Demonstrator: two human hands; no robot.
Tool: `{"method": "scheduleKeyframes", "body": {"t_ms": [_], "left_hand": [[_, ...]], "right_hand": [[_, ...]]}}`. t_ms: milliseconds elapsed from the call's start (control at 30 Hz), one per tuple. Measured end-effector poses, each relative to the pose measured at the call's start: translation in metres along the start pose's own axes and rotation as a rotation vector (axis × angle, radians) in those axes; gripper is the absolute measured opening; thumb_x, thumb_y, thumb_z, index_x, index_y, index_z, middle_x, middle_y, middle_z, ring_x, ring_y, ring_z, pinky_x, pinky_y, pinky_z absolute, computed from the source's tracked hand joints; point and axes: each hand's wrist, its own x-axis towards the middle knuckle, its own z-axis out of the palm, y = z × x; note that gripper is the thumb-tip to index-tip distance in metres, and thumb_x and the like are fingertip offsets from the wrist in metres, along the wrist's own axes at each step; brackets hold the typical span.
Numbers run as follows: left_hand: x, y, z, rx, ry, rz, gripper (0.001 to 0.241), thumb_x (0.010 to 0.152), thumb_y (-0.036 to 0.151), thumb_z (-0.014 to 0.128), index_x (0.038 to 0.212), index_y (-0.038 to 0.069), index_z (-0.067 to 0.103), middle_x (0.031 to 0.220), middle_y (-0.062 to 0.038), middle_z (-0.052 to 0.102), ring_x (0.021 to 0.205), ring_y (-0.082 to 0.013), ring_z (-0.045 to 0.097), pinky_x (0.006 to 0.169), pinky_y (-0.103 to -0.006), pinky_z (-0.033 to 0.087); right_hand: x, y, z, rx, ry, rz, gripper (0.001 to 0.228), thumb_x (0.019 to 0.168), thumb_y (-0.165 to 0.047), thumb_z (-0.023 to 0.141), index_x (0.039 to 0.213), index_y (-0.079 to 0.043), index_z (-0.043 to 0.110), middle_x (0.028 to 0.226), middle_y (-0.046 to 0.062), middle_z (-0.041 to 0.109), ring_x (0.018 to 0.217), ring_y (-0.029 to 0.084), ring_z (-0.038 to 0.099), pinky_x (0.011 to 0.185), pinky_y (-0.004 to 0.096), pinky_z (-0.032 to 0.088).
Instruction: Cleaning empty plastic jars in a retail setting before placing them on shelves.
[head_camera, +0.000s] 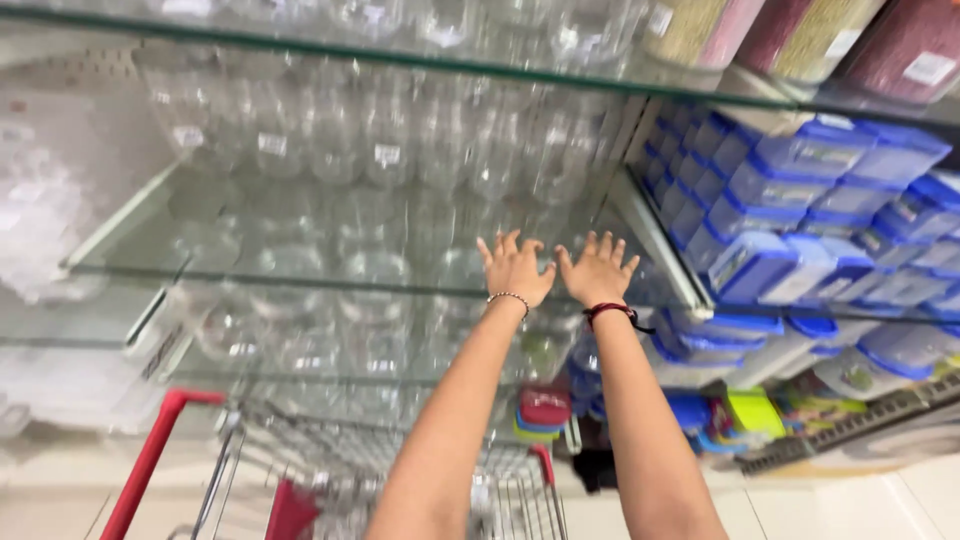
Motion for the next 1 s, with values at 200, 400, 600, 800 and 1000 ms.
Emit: {"method": "scheduleKeyframes", "body": {"t_ms": [200, 400, 600, 800, 1000], "left_hand": [[-0.124, -0.055, -0.007, 0.125, 0.31, 0.259, 0.057, 0.098, 0.026, 0.06, 0.153, 0.013, 0.047, 0.167, -0.014, 0.032, 0.158, -0.0333, 0.022, 0.131, -0.0547, 0.01], [-0.283, -0.168, 0.006, 0.217, 0.052, 0.116, 0.073, 0.087, 0.02, 0.065, 0.156, 0.018, 0.04, 0.168, -0.012, 0.023, 0.157, -0.0339, 0.018, 0.125, -0.061, 0.007], [-0.442, -0.268, 0.037, 0.323, -0.331, -0.414, 0.083, 0.085, 0.034, 0.074, 0.157, 0.023, 0.034, 0.168, -0.012, 0.017, 0.157, -0.0407, 0.012, 0.125, -0.064, 0.006], [-0.519, -0.309, 0.062, 0.199, -1.106, -1.082, 0.12, 0.082, 0.057, 0.077, 0.164, 0.029, -0.005, 0.171, -0.011, -0.01, 0.158, -0.0408, 0.0, 0.126, -0.0621, 0.013], [-0.54, -0.316, 0.076, 0.051, -0.729, -1.193, 0.126, 0.077, 0.045, 0.086, 0.163, 0.03, -0.005, 0.162, -0.025, 0.007, 0.151, -0.0428, 0.024, 0.122, -0.0443, 0.03]], "right_hand": [[-0.151, -0.037, 0.007, 0.232, 0.444, -0.308, 0.048, 0.108, -0.035, 0.052, 0.152, -0.017, 0.049, 0.167, 0.01, 0.037, 0.162, 0.037, 0.022, 0.132, 0.06, 0.01], [-0.269, -0.05, 0.132, 0.663, 0.26, -0.47, 0.054, 0.101, -0.02, 0.062, 0.152, -0.01, 0.048, 0.167, 0.021, 0.028, 0.155, 0.045, 0.022, 0.125, 0.061, 0.017], [-0.392, -0.001, 0.284, 0.634, -0.458, -0.395, 0.06, 0.092, -0.016, 0.067, 0.148, -0.011, 0.048, 0.161, 0.025, 0.036, 0.149, 0.041, 0.034, 0.12, 0.044, 0.033], [-0.451, -0.002, 0.304, 0.629, -1.007, 0.123, 0.091, 0.085, -0.027, 0.073, 0.158, -0.011, 0.021, 0.144, 0.025, 0.052, 0.133, 0.038, 0.054, 0.107, 0.047, 0.048], [-0.498, 0.025, 0.416, 0.82, -1.008, 0.111, 0.092, 0.091, -0.048, 0.068, 0.161, -0.01, 0.023, 0.146, 0.026, 0.055, 0.132, 0.035, 0.058, 0.11, 0.041, 0.046]]}}
